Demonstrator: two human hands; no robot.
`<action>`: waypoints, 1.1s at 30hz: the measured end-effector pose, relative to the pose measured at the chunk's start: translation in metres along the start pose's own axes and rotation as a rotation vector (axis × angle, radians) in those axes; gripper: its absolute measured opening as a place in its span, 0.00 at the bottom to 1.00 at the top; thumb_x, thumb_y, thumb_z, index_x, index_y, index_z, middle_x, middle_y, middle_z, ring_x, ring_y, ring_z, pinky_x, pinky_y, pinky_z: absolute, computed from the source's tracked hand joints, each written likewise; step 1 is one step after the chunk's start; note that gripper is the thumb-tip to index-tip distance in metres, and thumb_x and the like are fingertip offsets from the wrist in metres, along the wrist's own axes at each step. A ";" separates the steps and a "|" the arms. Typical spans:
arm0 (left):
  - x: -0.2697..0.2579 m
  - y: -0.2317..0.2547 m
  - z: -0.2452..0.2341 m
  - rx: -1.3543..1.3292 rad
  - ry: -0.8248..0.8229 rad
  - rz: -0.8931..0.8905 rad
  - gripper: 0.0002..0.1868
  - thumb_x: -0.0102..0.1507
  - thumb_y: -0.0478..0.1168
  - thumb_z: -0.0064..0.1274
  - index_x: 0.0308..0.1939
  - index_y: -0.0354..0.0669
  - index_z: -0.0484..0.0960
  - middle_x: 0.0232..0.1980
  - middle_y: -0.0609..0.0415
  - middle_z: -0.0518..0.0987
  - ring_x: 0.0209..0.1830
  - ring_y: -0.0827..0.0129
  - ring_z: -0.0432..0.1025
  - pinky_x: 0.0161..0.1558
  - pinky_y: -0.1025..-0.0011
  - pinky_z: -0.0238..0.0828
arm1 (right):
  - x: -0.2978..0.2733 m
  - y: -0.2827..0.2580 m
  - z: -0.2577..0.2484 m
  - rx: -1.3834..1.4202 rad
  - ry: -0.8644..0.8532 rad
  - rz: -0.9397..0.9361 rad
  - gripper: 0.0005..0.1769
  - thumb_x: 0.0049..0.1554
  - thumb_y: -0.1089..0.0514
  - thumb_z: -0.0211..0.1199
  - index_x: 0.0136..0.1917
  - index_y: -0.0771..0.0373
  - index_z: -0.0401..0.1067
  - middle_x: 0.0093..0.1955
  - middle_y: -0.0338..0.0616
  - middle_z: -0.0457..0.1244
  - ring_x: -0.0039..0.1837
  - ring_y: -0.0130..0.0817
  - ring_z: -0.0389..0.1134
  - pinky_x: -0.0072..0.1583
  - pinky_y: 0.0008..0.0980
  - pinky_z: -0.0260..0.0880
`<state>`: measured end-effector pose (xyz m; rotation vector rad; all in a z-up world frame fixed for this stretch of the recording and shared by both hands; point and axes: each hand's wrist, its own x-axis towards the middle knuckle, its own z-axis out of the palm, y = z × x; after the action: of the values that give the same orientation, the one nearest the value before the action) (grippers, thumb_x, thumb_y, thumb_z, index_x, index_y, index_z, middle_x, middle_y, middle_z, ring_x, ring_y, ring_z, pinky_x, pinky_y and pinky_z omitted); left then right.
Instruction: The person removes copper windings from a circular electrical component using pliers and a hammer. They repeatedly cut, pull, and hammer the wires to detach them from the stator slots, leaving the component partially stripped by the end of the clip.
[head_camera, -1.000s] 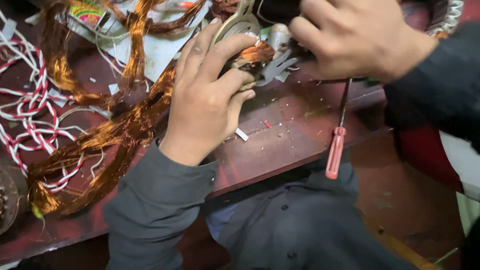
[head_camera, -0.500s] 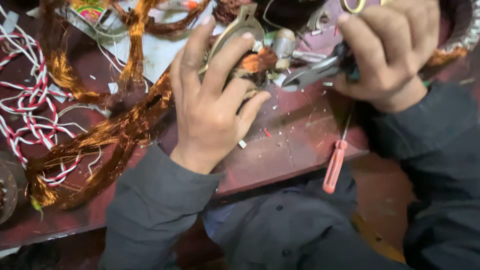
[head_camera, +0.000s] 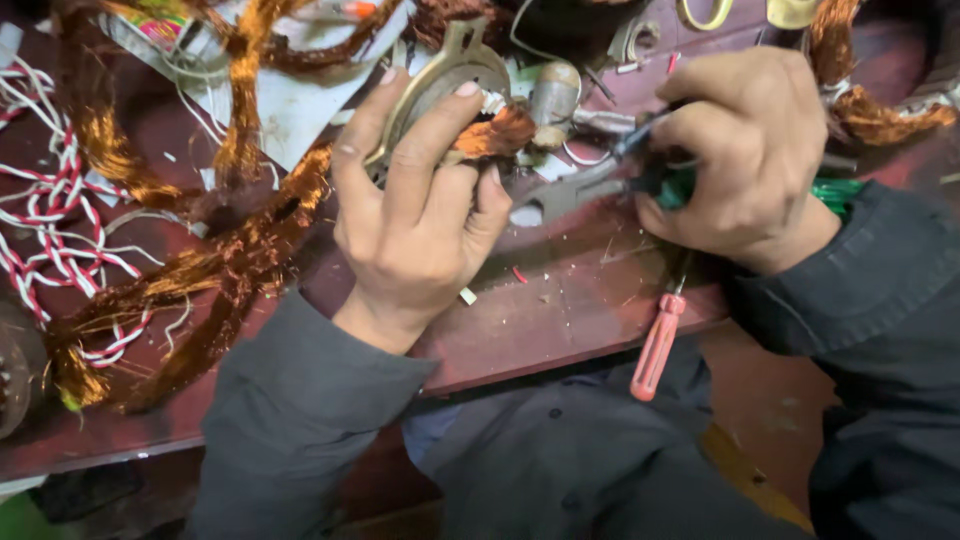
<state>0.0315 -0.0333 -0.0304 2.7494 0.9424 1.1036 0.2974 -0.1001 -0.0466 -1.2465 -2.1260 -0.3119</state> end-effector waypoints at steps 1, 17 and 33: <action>-0.002 0.000 0.002 0.009 0.003 -0.004 0.05 0.67 0.33 0.61 0.38 0.35 0.81 0.64 0.52 0.77 0.69 0.42 0.67 0.65 0.57 0.73 | -0.004 -0.001 0.001 0.076 -0.007 0.040 0.19 0.50 0.67 0.73 0.51 0.69 0.67 0.60 0.53 0.64 0.55 0.49 0.65 0.57 0.42 0.64; 0.002 -0.008 -0.022 -0.188 -0.163 -0.025 0.05 0.68 0.35 0.61 0.43 0.39 0.81 0.70 0.55 0.72 0.74 0.47 0.60 0.73 0.56 0.62 | 0.018 -0.008 -0.017 -0.187 -0.138 -0.012 0.07 0.55 0.67 0.64 0.39 0.63 0.66 0.55 0.41 0.69 0.55 0.37 0.69 0.64 0.40 0.59; 0.010 -0.009 -0.034 -0.253 -0.268 0.016 0.13 0.59 0.30 0.66 0.42 0.33 0.78 0.79 0.41 0.57 0.78 0.43 0.58 0.76 0.52 0.61 | 0.032 -0.051 -0.012 -0.254 -0.266 0.094 0.09 0.52 0.66 0.63 0.47 0.69 0.75 0.66 0.54 0.66 0.68 0.47 0.67 0.68 0.43 0.66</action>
<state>0.0107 -0.0269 -0.0011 2.6125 0.6948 0.7679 0.2484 -0.1106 -0.0109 -1.6065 -2.2940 -0.4033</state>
